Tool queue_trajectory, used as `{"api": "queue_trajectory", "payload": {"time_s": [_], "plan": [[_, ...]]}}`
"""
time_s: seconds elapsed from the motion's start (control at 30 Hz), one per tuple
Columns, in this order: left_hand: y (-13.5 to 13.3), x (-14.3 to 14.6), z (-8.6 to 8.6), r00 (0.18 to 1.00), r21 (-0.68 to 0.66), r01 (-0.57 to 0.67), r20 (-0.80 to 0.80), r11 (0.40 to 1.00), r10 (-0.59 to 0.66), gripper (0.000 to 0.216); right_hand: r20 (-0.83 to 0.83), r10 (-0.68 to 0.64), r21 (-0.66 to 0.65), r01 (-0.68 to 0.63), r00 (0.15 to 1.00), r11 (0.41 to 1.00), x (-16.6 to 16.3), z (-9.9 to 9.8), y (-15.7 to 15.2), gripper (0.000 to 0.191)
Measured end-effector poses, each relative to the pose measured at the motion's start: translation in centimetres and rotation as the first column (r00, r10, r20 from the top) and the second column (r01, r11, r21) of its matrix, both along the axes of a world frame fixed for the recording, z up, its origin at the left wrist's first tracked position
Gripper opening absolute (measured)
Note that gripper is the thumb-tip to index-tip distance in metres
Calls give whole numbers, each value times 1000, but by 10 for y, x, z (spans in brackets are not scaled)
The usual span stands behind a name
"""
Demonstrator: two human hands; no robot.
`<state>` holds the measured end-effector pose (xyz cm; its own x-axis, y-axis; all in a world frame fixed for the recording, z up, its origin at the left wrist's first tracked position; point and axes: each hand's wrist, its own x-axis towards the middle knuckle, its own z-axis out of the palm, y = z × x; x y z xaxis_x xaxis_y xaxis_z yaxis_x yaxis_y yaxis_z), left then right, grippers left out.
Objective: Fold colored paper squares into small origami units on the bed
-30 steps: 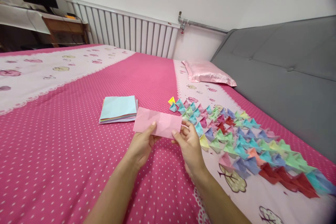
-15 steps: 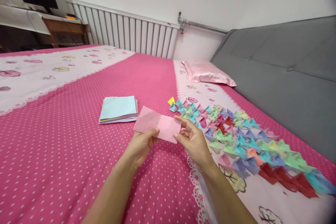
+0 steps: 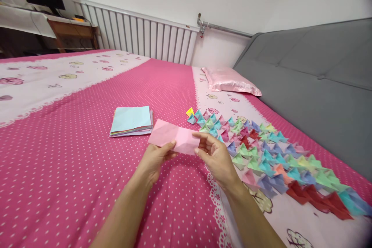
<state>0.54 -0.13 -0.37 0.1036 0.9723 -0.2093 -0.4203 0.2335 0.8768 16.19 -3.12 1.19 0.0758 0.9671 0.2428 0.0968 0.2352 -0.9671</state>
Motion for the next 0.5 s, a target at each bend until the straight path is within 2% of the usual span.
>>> {"api": "queue_trajectory", "payload": {"time_s": [0.2, 0.33, 0.5], "plan": [[-1, 0, 3, 998, -24, 58, -14, 998, -59, 23, -20, -35, 29, 36, 999, 999, -2, 2, -2, 58], [-2, 1, 4, 995, -37, 101, 15, 994, -100, 29, 35, -80, 21, 80, 996, 997, 0, 2, -2, 50], [-5, 2, 6, 988, -90, 153, 37, 984, -150, 33, 18, -60, 6, 60, 998, 998, 0, 3, -1, 47]]}}
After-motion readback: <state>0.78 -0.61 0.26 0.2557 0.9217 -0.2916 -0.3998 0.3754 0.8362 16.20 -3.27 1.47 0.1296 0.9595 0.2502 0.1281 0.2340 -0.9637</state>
